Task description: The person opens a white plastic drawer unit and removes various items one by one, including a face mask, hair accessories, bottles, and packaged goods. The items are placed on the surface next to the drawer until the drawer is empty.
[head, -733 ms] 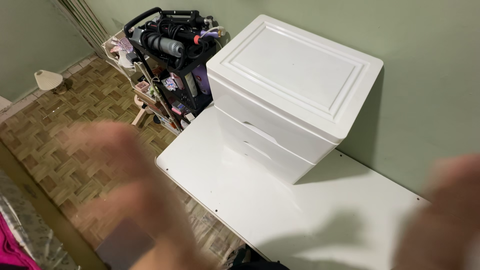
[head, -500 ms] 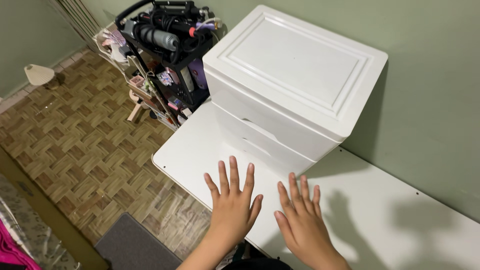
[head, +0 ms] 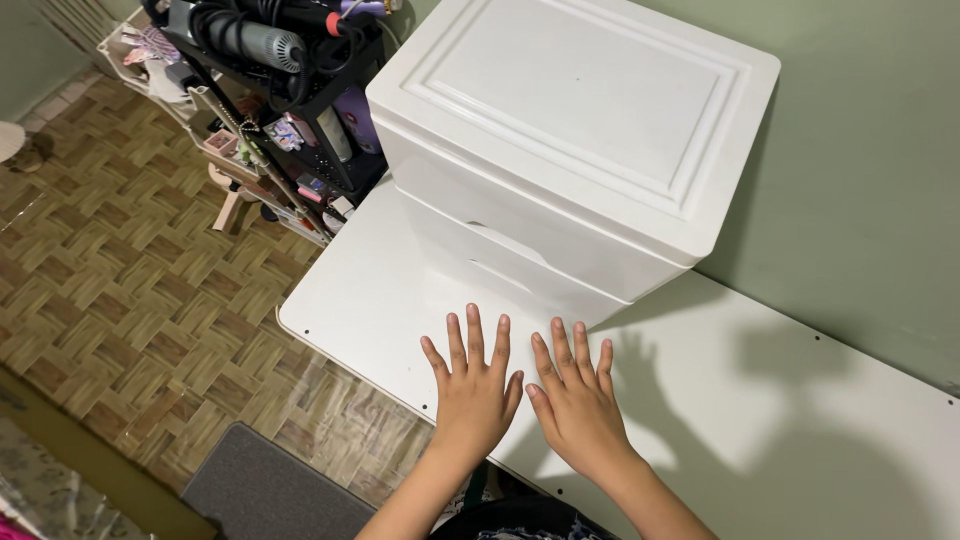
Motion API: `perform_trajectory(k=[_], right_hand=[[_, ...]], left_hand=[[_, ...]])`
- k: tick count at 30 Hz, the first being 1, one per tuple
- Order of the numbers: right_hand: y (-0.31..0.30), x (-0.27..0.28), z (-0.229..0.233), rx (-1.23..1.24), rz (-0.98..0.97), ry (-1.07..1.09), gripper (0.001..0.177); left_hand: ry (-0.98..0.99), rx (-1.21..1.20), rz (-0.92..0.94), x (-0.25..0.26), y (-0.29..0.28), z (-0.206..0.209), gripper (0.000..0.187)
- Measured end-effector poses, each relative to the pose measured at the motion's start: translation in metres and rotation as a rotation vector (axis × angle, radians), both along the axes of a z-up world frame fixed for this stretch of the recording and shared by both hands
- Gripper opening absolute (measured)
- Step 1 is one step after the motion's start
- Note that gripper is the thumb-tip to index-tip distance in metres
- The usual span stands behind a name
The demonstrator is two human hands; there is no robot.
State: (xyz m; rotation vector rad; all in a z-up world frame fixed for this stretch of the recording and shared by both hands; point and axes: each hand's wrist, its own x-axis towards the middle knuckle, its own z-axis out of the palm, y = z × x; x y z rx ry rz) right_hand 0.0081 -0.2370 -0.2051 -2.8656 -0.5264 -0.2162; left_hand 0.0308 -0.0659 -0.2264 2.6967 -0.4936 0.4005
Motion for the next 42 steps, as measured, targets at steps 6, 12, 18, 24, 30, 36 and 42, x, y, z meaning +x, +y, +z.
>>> perform_trajectory(k=[6,12,18,24,30,36,42], right_hand=[[0.005,0.013,0.002,0.023,-0.045,0.013,0.064],[0.013,0.040,0.016,0.087,-0.126,-0.069,0.060],[0.015,0.064,0.031,0.133,-0.178,-0.184,0.051],[0.008,0.072,0.038,0.102,-0.199,-0.278,0.040],[-0.004,0.078,0.047,0.111,-0.185,-0.349,0.032],[-0.017,0.072,0.058,0.157,-0.156,-0.404,0.025],[-0.034,0.070,0.077,0.069,-0.151,-0.684,0.025]], left_hand=[[0.038,-0.073,-0.048,0.022,0.003,0.001,0.078],[0.006,-0.139,-0.066,0.063,-0.003,0.005,0.083],[-0.047,-0.257,-0.095,0.101,-0.003,0.021,0.086],[0.195,-0.826,-0.131,0.112,-0.011,0.031,0.101],[0.255,-1.186,0.006,0.124,-0.047,0.045,0.117],[0.281,-1.269,0.190,0.139,-0.065,0.055,0.128],[0.273,-1.268,0.234,0.142,-0.060,0.047,0.135]])
